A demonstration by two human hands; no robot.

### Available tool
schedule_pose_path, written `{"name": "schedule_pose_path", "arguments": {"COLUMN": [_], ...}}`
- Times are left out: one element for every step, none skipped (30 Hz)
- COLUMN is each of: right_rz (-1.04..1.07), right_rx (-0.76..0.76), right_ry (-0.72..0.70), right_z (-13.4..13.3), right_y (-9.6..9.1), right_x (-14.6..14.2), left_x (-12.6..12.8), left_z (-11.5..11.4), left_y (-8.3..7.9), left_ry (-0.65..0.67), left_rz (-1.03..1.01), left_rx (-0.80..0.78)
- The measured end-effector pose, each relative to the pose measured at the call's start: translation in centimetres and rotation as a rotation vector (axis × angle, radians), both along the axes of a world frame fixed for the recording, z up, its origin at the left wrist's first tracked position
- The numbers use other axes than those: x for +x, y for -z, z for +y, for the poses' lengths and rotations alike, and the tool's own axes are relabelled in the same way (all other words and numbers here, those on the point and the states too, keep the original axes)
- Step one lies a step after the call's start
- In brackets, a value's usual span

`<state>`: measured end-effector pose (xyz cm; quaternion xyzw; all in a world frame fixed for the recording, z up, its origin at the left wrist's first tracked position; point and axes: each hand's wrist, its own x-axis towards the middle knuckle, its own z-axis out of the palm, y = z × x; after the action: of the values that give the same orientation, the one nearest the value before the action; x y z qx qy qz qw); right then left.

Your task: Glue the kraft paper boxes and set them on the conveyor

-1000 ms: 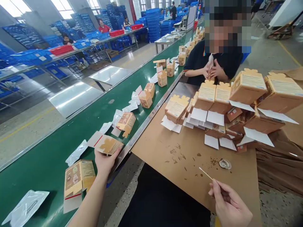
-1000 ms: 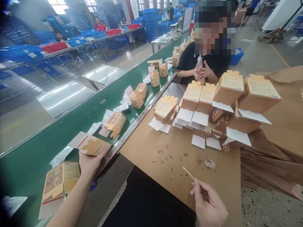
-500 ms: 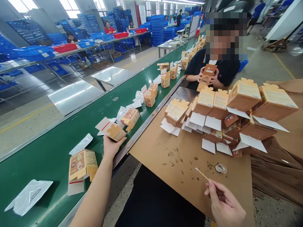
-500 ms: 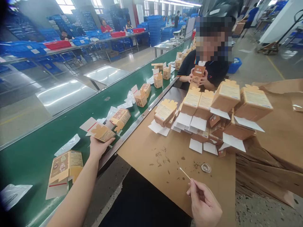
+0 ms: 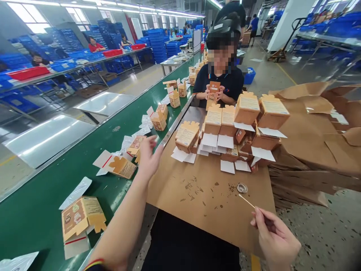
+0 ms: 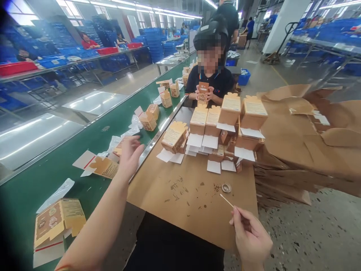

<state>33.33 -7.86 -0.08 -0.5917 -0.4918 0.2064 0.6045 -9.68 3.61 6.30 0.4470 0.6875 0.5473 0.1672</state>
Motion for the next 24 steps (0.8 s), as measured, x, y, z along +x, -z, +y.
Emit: {"name": "schedule_pose_path", "arguments": {"right_rz": [0.000, -0.003, -0.007, -0.011, -0.015, -0.022, -0.033, -0.053, -0.085, -0.133, -0.197, -0.269, -0.337, -0.391, -0.429, -0.451, -0.460, -0.464, -0.471, -0.477, -0.481, -0.483, -0.482, -0.480], "right_rx": [0.016, 0.030, 0.040, 0.048, 0.053, 0.057, 0.064, 0.073, 0.084, 0.094, 0.099, 0.101, 0.096, 0.088, 0.079, 0.070, 0.064, 0.059, 0.053, 0.048, 0.045, 0.044, 0.046, 0.051], "right_ry": [0.001, 0.003, 0.008, 0.014, 0.021, 0.030, 0.040, 0.050, 0.059, 0.067, 0.069, 0.065, 0.056, 0.046, 0.034, 0.023, 0.015, 0.010, 0.005, 0.000, -0.003, -0.004, -0.002, 0.002], "right_z": [0.3, 0.4, 0.4, 0.3, 0.1, -0.1, -0.2, -0.3, -0.2, 0.0, 0.4, 0.8, 1.3, 1.9, 2.4, 3.0, 3.5, 3.9, 4.2, 4.4, 4.6, 4.6, 4.4, 4.1], "right_y": [-0.2, -0.4, -0.5, -0.5, -0.5, -0.5, -0.5, -0.4, -0.4, -0.3, -0.2, 0.0, 0.1, 0.4, 0.6, 0.9, 1.2, 1.5, 1.7, 1.8, 1.9, 1.9, 1.8, 1.6], "right_x": [-0.2, -0.3, -0.3, -0.2, -0.1, 0.1, 0.4, 0.7, 0.9, 1.2, 1.4, 1.6, 1.7, 1.7, 1.7, 1.6, 1.6, 1.5, 1.6, 1.7, 1.8, 1.9, 2.0, 2.0], "left_x": [1.0, 2.0, 2.8, 3.5, 4.0, 4.2, 4.2, 4.0, 3.6, 3.1, 2.6, 2.2, 1.9, 1.9, 2.2, 2.7, 3.5, 4.6, 5.7, 6.8, 7.8, 8.6, 9.2, 9.6], "left_z": [3.4, 6.3, 8.6, 10.2, 11.1, 11.3, 10.9, 10.0, 8.6, 6.9, 4.9, 2.9, 0.9, -1.1, -2.8, -4.4, -5.6, -6.4, -6.9, -7.1, -7.1, -6.8, -6.4, -6.0], "left_y": [-1.1, -2.1, -2.7, -3.1, -3.3, -3.3, -3.2, -2.9, -2.6, -2.1, -1.6, -0.9, -0.1, 0.9, 1.9, 2.9, 3.9, 4.9, 5.7, 6.3, 6.8, 7.1, 7.3, 7.4], "left_ry": [0.063, 0.108, 0.140, 0.161, 0.179, 0.197, 0.221, 0.252, 0.289, 0.323, 0.351, 0.362, 0.359, 0.354, 0.352, 0.361, 0.381, 0.402, 0.415, 0.419, 0.415, 0.407, 0.399, 0.400], "left_rz": [-0.009, -0.028, -0.044, -0.057, -0.067, -0.069, -0.077, -0.103, -0.155, -0.234, -0.335, -0.444, -0.543, -0.625, -0.687, -0.732, -0.763, -0.781, -0.792, -0.796, -0.795, -0.788, -0.777, -0.765], "left_rx": [-0.123, -0.254, -0.355, -0.431, -0.474, -0.493, -0.494, -0.485, -0.466, -0.430, -0.381, -0.322, -0.270, -0.248, -0.253, -0.283, -0.328, -0.368, -0.393, -0.403, -0.402, -0.396, -0.391, -0.390]}}
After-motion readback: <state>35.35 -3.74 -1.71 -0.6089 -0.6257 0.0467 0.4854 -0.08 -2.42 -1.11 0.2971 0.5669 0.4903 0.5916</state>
